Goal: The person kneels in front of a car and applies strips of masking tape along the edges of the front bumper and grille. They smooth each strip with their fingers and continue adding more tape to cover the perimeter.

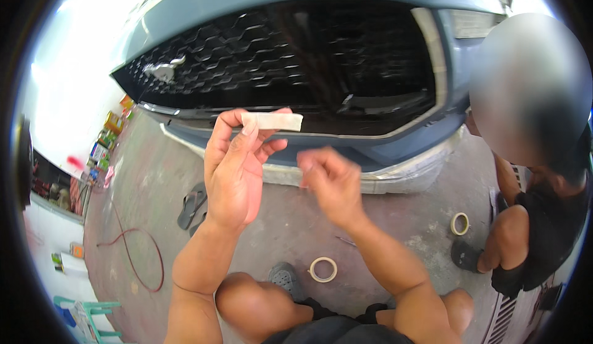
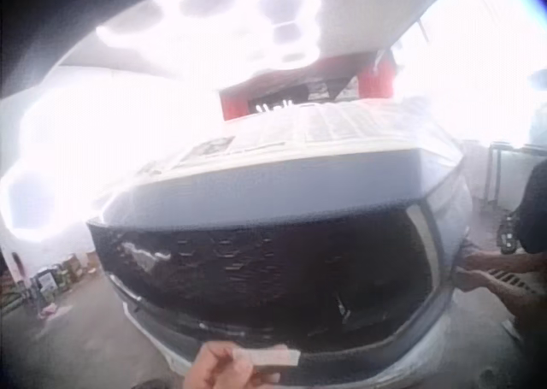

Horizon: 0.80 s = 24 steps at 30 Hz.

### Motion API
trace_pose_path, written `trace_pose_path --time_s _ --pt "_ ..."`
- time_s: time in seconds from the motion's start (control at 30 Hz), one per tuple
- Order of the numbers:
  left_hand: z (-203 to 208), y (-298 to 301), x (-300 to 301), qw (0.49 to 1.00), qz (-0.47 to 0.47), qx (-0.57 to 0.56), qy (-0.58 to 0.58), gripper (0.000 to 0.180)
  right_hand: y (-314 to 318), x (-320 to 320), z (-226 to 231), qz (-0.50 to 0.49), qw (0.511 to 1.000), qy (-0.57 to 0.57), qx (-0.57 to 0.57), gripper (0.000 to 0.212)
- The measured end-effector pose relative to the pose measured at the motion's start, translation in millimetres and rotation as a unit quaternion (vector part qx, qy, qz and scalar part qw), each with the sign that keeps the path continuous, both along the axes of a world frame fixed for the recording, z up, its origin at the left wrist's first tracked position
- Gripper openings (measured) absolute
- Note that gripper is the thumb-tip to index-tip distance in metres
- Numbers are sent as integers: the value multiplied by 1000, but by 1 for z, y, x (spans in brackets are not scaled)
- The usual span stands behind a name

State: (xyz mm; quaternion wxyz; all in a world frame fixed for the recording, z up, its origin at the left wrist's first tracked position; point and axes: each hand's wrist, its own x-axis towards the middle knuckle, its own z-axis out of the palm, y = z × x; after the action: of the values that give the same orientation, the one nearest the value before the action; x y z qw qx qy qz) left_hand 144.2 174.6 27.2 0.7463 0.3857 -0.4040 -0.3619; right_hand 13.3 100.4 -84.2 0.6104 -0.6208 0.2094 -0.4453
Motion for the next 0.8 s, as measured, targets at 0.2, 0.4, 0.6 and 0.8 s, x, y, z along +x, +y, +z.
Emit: trace_pose_path --time_s 0.2,0.4,0.6,0.8 --pt "39 -50 -58 996 -12 -93 -12 20 -43 -33 106 -64 967 -244 25 24" --pt "56 -82 -83 996 -2 -88 21 14 -61 -57 133 -109 966 -236 -6 14" --pt "53 -98 -83 995 58 -79 33 10 -75 -69 152 -123 969 -210 -33 12" --pt "47 -115 -85 991 32 -118 49 26 -95 -77 153 -50 962 -264 48 11"
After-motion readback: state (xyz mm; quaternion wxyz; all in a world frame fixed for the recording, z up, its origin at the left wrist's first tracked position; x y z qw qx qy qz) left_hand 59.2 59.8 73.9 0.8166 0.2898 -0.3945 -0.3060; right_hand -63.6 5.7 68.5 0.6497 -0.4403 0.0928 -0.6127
